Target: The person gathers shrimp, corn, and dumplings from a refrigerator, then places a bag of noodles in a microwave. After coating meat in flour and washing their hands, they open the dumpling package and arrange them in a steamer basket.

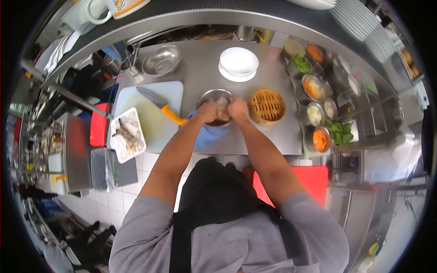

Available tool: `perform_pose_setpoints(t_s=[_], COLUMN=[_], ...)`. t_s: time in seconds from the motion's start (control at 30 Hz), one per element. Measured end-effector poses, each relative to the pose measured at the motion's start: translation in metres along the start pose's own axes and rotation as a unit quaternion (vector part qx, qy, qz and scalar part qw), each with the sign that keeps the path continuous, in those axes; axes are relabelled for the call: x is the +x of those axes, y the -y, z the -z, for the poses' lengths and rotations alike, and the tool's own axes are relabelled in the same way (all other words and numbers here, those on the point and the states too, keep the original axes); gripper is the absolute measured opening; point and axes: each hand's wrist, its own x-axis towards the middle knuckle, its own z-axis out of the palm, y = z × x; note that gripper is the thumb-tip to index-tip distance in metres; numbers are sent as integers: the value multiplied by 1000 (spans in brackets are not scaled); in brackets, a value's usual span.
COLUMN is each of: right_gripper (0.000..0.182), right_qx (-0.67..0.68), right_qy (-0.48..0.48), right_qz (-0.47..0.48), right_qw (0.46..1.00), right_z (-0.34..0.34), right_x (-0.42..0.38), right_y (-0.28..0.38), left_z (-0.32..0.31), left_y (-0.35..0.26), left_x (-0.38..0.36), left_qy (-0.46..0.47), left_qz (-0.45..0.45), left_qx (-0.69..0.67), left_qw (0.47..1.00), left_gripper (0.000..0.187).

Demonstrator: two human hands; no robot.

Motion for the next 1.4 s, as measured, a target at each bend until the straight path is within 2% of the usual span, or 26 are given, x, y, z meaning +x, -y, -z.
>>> perform_pose_setpoints(t_s=[0.1, 0.13, 0.17, 0.2, 0.23, 0.33, 0.37, 0.43, 0.47, 0.5, 0.53, 0.6, 0.63, 0.67, 0.7, 0.73, 0.8, 0.83, 0.9, 0.97, 1.1, 1.17, 1.23, 1.27, 1.33, 1.4], right_gripper=[37, 37, 34, 33, 33, 33, 33, 34, 35, 38, 38, 37, 33, 28, 22, 17, 14, 14, 15, 14, 17, 19, 23, 25, 22, 22], right_qx=[13, 12, 30, 47, 45, 82, 70, 57, 40, 21, 21, 10, 75, 142, 171, 163, 34, 37, 31, 46, 83, 78, 91, 101, 104, 84], right_qy=[5, 14, 4, -6, -4, -38, -27, -16, -87, -154, -154, -34, 63, 168, 180, 162, 90, 96, 23, -5, -75, -103, -143, -152, -224, -268], right_qz=[-13, -11, -31, -52, -49, -60, -64, -67, 129, 319, 320, 509, 392, 274, 274, 304, 359, 377, 351, 349, 297, 276, 239, 219, 211, 218], right_qw=[1000, 1000, 999, 998, 998, 994, 995, 996, 987, 935, 935, 860, 915, 936, 929, 925, 928, 920, 936, 936, 948, 952, 956, 958, 946, 935], right_z=[1, -2, -3, -4, -8, -4, 4, 25, 37, 43, 41, 30, 47, 66, 56, 62, 70, 62, 53, 37, 14, 18, 22, 24, 26, 17], right_x=[-10, -15, -18, -20, -21, -20, -16, -20, -29, -38, -47, -51, -58, -57, -39, -61, -89, -92, -100, -104, -90, -92, -96, -102, -122, -126], right_y=[-3, -4, -4, -4, -7, -11, -10, -3, -2, -1, 0, 23, 28, 26, 9, 30, 47, 56, 68, 77, 77, 74, 79, 78, 91, 89], left_z=[-43, -35, -24, -13, -8, 1, -7, -16, -12, 12, 29, 39, 40, 40, 46, 58, 58, 50, 35, 29, 46, 49, 70, 51, 66, 62], left_y=[35, 32, 27, 19, 13, -7, -1, 15, 18, -3, -12, 19, 10, -4, -8, -5, -3, 2, 10, 18, 15, 2, -12, -3, -13, -24], left_x=[20, 19, 24, 22, 15, 12, 23, 40, 34, 8, -17, -38, -43, -41, -45, -58, -77, -76, -75, -77, -96, -105, -113, -98, -96, -97], left_qy=[-99, -99, -50, 1, -25, -28, -29, -31, -32, -46, -61, -62, -88, -120, -115, -118, -114, -151, -190, -220, -241, -192, -193, -228, -187, -238], left_qz=[-7, 3, 137, 263, 252, 223, 222, 151, 151, 59, -33, -174, -208, -232, -232, -225, -220, -221, -225, -223, -210, -172, -150, -145, -51, 20], left_qx=[-19, -19, -181, -335, -444, -495, -495, -284, -284, -209, -131, -134, -178, -211, -169, -93, -73, -80, -92, -177, -209, -252, -196, -217, -202, -252], left_qw=[995, 995, 973, 905, 859, 839, 839, 946, 946, 975, 989, 973, 958, 942, 951, 963, 966, 960, 951, 933, 924, 933, 950, 938, 960, 938], left_gripper=[17, 17, 14, 12, 13, 17, 17, 11, 11, 6, 2, 10, 11, 12, 13, 13, 18, 18, 18, 15, 13, 15, 19, 26, 34, 39])
